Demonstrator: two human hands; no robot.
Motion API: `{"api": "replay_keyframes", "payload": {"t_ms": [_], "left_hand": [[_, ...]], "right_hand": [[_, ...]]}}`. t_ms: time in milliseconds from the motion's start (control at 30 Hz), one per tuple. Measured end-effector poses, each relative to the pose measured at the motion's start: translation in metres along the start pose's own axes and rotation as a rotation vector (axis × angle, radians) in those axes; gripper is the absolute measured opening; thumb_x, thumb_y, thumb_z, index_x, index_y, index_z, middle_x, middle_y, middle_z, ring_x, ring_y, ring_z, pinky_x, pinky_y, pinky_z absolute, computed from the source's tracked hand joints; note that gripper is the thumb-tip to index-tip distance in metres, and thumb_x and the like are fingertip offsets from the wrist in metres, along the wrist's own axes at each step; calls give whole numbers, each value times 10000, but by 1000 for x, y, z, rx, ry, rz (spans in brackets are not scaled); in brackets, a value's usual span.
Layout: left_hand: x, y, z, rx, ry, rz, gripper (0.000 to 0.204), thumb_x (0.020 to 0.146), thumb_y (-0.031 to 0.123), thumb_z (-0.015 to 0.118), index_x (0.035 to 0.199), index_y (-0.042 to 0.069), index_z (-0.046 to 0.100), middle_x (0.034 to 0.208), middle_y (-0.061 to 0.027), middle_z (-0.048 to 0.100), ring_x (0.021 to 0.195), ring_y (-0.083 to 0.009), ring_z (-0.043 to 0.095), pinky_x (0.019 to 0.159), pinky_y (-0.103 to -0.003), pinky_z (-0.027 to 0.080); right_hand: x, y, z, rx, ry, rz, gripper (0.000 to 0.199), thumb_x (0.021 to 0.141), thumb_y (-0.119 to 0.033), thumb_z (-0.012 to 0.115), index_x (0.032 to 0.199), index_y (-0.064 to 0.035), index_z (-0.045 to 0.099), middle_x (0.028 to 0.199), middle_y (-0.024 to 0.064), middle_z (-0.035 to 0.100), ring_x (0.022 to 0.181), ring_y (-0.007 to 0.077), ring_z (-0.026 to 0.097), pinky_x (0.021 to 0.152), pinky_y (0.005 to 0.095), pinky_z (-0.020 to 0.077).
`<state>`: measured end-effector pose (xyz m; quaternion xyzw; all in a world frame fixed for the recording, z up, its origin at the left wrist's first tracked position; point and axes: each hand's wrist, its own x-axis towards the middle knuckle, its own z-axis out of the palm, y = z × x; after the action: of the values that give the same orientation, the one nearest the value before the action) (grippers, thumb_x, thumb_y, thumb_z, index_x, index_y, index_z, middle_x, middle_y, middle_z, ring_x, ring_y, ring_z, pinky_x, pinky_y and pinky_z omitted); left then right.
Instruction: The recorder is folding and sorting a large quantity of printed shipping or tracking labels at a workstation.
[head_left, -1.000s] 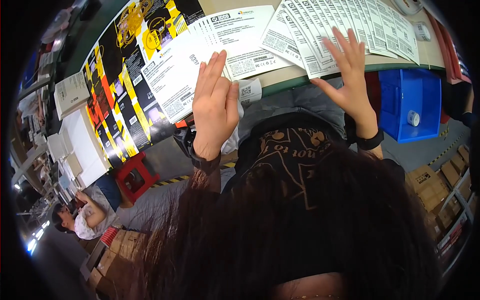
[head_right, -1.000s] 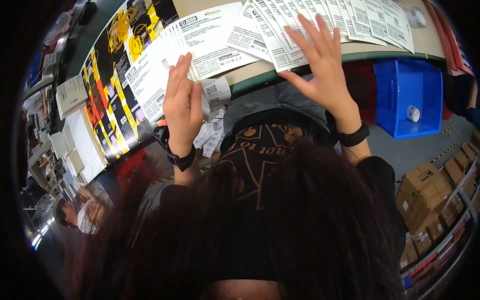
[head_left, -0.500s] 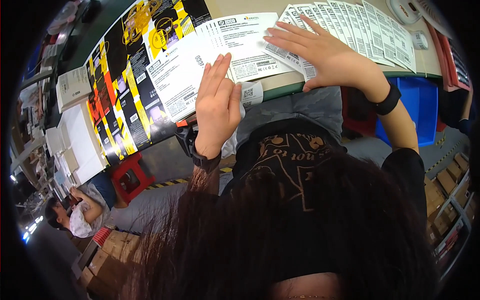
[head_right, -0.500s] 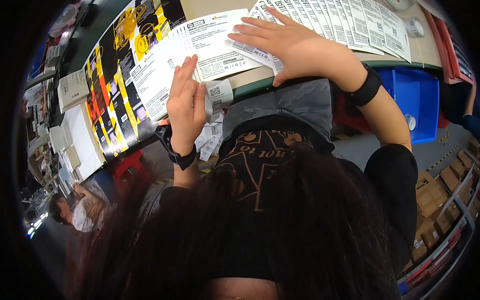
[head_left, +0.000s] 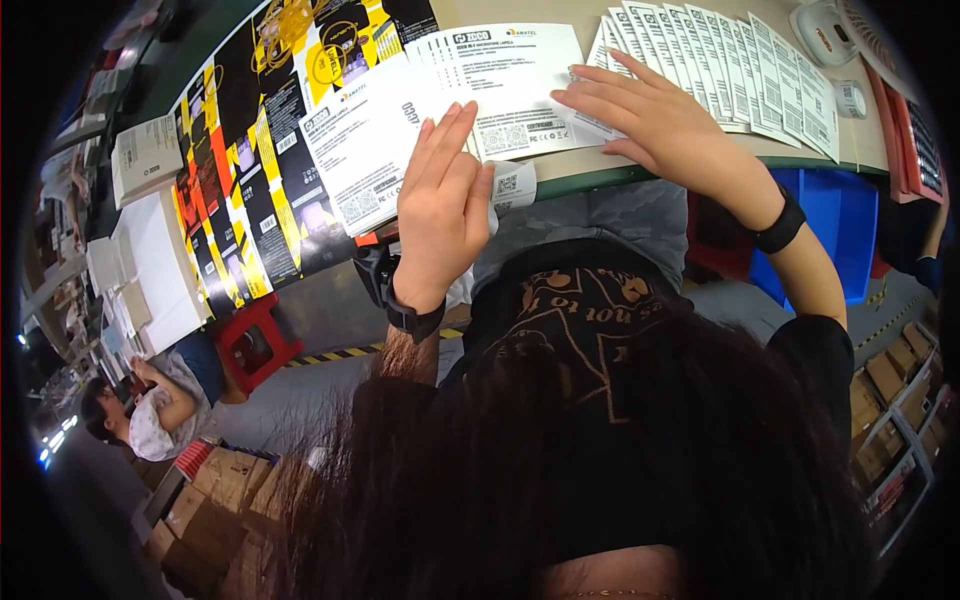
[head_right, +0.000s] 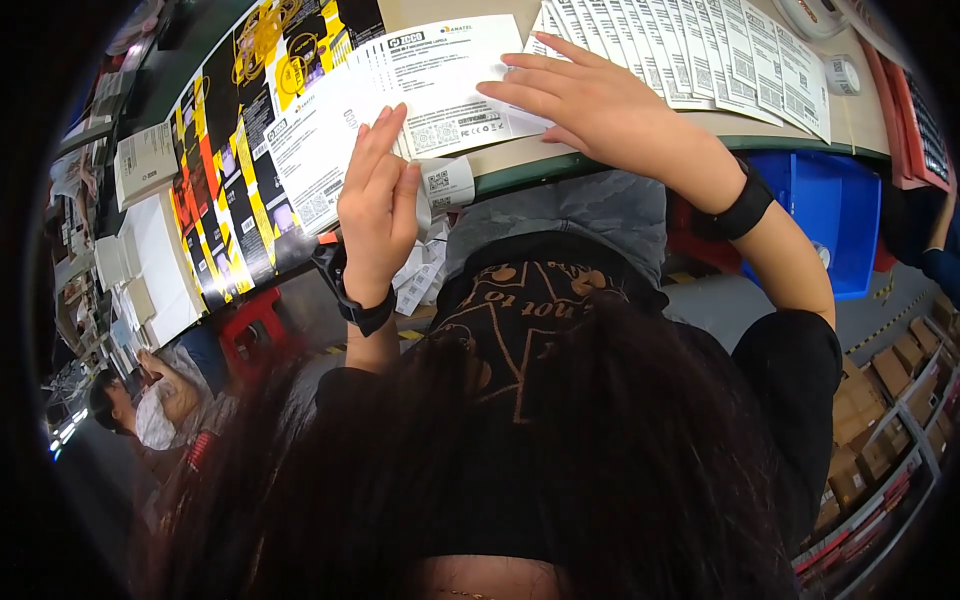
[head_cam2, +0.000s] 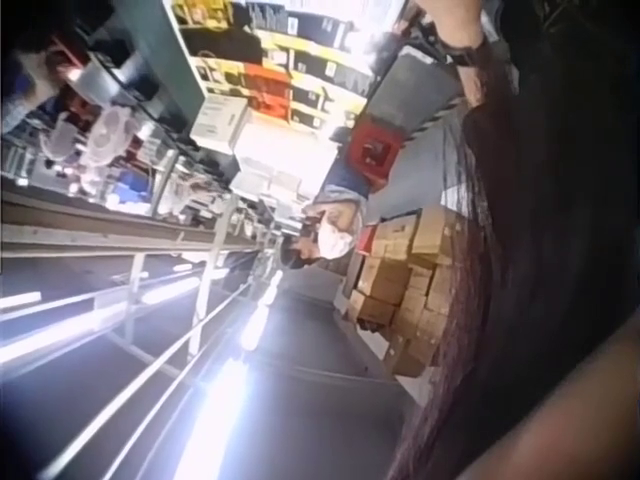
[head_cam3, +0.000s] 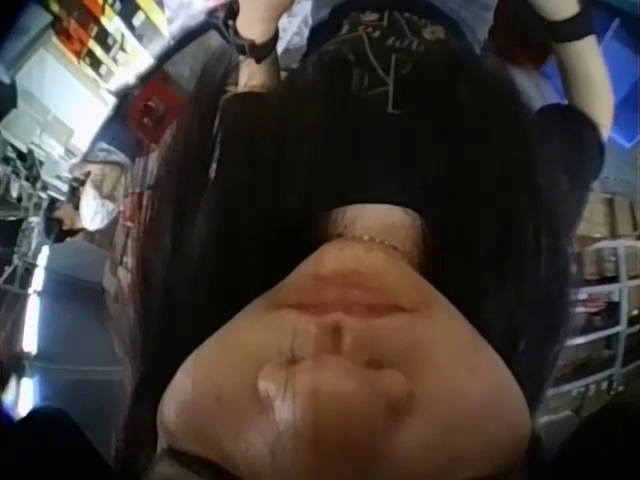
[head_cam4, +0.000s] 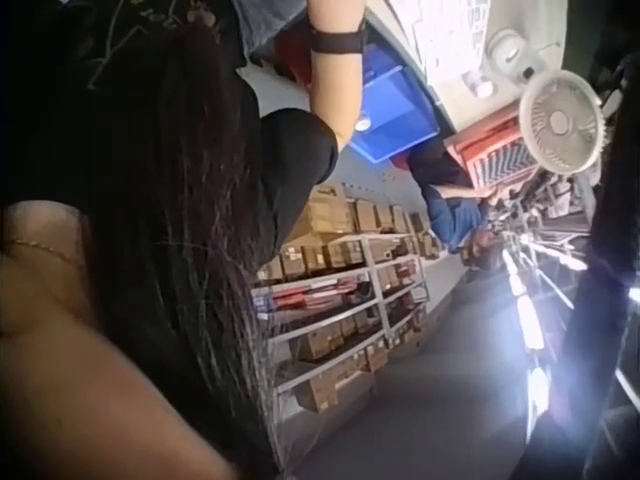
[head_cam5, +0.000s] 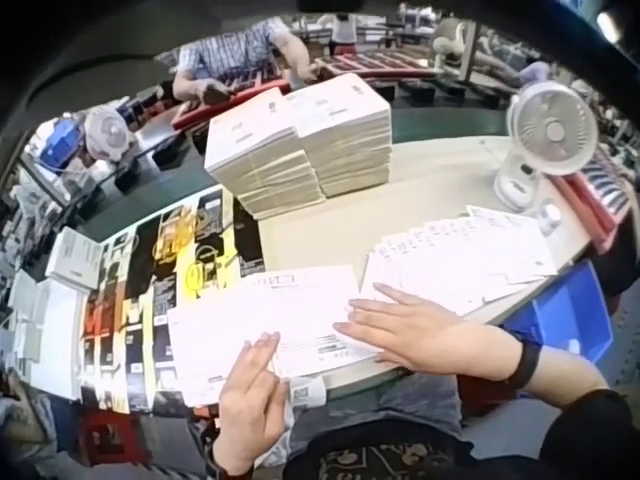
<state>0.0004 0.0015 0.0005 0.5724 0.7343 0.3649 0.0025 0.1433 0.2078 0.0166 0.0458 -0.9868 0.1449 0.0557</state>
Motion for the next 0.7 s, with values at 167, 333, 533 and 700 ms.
{"api": "replay_keyframes", "payload": {"t_ms": [167, 333, 533, 700], "left_hand": [[-1, -1, 0, -7, 1, 5, 124, 774, 22, 571, 673, -28, 520, 1208, -179, 534, 1149, -348, 488, 996, -458, 345], [-2, -2, -1, -15, 2, 9, 125, 774, 23, 574, 672, -25, 520, 1203, -174, 539, 1145, -345, 491, 993, -461, 349], [0, -3, 0, -10, -2, 18, 128, 774, 25, 576, 670, -23, 519, 1198, -169, 543, 1141, -339, 495, 992, -461, 353], [-2, -4, -5, -105, 10, 6, 138, 797, 32, 559, 681, -19, 505, 1194, -182, 543, 1144, -354, 493, 1000, -471, 336]], "right_hand": [[-8, -2, 2, -3, 8, -20, 582, 757, -45, 595, 1303, -157, 426, 1284, 67, 477, 1253, 222, 380, 1088, 432, 248], [-14, -11, -2, -125, -19, -20, 597, 737, 38, 568, 1292, -143, 441, 1333, 58, 429, 1272, 240, 353, 1085, 434, 252], [-27, -15, -3, -268, -13, 91, 626, 703, 71, 568, 1286, -122, 444, 1387, 66, 361, 1308, 265, 294, 1085, 438, 245], [-13, -41, 12, 296, 270, 201, 520, 719, 7, 623, 1215, -90, 505, 1231, 67, 497, 1115, 214, 470, 911, 329, 396]]}}
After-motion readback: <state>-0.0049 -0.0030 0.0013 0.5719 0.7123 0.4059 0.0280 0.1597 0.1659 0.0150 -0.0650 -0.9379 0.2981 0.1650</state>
